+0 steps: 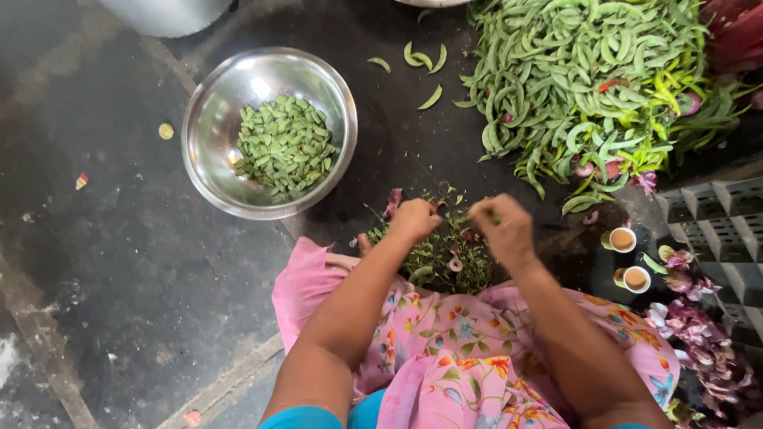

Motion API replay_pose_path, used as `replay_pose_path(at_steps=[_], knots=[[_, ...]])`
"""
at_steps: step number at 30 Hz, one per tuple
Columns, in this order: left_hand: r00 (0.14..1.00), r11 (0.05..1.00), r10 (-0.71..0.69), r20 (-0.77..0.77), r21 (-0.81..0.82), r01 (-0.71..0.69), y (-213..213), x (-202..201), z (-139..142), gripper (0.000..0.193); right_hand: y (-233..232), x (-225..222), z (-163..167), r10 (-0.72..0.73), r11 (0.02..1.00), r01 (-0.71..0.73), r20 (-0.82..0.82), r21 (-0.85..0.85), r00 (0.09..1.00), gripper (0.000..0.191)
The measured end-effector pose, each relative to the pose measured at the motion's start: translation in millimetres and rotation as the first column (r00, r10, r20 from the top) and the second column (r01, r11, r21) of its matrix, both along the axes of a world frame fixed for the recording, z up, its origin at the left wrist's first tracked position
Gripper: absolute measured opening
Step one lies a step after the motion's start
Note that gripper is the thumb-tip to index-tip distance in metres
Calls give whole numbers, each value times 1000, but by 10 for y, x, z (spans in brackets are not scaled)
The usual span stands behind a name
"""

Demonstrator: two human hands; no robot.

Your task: The person sits on the floor and sorts through a pile of green vegetables, picking out unwanted parts and placing them into a metal bowl. The person handles the vegetables by hand, separating them into different piles.

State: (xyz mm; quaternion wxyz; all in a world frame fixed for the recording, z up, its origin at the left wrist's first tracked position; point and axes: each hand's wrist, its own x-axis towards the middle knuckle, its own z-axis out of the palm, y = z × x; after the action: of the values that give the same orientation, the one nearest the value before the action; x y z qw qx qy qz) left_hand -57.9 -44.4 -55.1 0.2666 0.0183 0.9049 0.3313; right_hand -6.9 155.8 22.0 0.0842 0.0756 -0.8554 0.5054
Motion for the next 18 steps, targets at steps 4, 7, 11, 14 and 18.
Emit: replay_pose_path(at_steps=[4,7,11,14,18], knots=[[991,932,-127,-33,-347,108,-144,35,86,28,273,-95,-71,-56,841,263,408,-473,911,12],[965,987,-140,-223,-105,119,-101,68,213,58,315,-89,-174,-32,832,295,490,-470,871,13],[943,880,-153,-297,393,267,19,52,369,55,240,-80,-295,-34,876,264,494,-404,869,14],[979,818,-192,-74,539,201,49,40,429,52,221,-113,-338,-48,877,284,517,-388,855,15],[980,805,-178,-92,559,199,52,49,433,48,191,-138,-327,-32,941,192,491,-278,871,16]])
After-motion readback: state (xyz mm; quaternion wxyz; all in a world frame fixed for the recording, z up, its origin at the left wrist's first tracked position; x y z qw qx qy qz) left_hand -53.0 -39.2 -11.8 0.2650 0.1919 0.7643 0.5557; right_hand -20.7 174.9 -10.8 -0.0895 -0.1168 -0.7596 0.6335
